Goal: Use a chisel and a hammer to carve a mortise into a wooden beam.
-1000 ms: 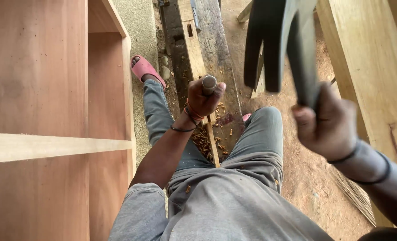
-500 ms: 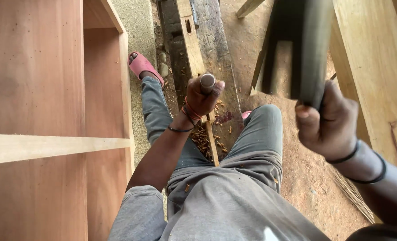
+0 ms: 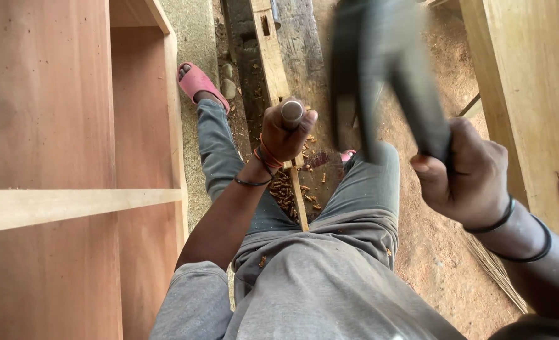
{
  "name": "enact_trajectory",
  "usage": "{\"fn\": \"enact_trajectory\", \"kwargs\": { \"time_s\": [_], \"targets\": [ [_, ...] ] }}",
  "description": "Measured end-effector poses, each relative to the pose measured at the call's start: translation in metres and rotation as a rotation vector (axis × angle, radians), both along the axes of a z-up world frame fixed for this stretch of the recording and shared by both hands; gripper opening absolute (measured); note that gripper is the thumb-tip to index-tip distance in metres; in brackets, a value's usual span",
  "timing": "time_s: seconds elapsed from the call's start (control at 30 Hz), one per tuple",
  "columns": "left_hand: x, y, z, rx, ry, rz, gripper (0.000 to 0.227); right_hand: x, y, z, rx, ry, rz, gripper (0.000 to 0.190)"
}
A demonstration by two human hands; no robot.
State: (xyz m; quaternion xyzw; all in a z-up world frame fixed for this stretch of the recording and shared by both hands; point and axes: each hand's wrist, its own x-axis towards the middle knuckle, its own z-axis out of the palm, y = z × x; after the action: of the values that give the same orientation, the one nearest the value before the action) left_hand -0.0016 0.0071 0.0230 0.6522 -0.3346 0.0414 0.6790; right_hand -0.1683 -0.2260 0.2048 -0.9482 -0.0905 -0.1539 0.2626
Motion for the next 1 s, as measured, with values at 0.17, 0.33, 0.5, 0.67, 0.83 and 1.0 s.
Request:
{"fn": "enact_trajectory", "kwargs": {
  "time_s": [0.17, 0.33, 0.5, 0.67, 0.83, 1.0],
  "targets": [
    [0.004, -0.011, -0.022, -0.049, -0.042, 0.103, 0.018, 0.004, 0.005, -0.031, -0.049, 0.156, 0.045, 0.041],
    [-0.037, 0.006, 0.010, 0.043, -0.322, 0.217, 0.012, -0.015, -0.010, -0.070, -0.146, 0.482, 0.123, 0.039],
    [-0.080, 0.015, -0.003, -0.145, -0.132, -0.089, 0.019, -0.059, -0.008, -0.171, 0.229, 0.314, -0.069, 0.035],
    [0.004, -0.008, -0.034, 0.004, 0.027, 0.213, 0.019, -0.075, 0.004, -0.191, 0.598, 0.138, -0.132, 0.020],
    [0.112, -0.043, -0.062, 0.029, 0.177, 0.294, 0.036, -0.111, -0.037, -0.236, 0.438, 0.303, -0.410, 0.020],
    [0.136, -0.049, -0.061, 0.148, 0.574, 0.287, 0.050, -0.154, -0.030, -0.270, 0.414, 0.676, -0.599, 0.027]
  ]
}}
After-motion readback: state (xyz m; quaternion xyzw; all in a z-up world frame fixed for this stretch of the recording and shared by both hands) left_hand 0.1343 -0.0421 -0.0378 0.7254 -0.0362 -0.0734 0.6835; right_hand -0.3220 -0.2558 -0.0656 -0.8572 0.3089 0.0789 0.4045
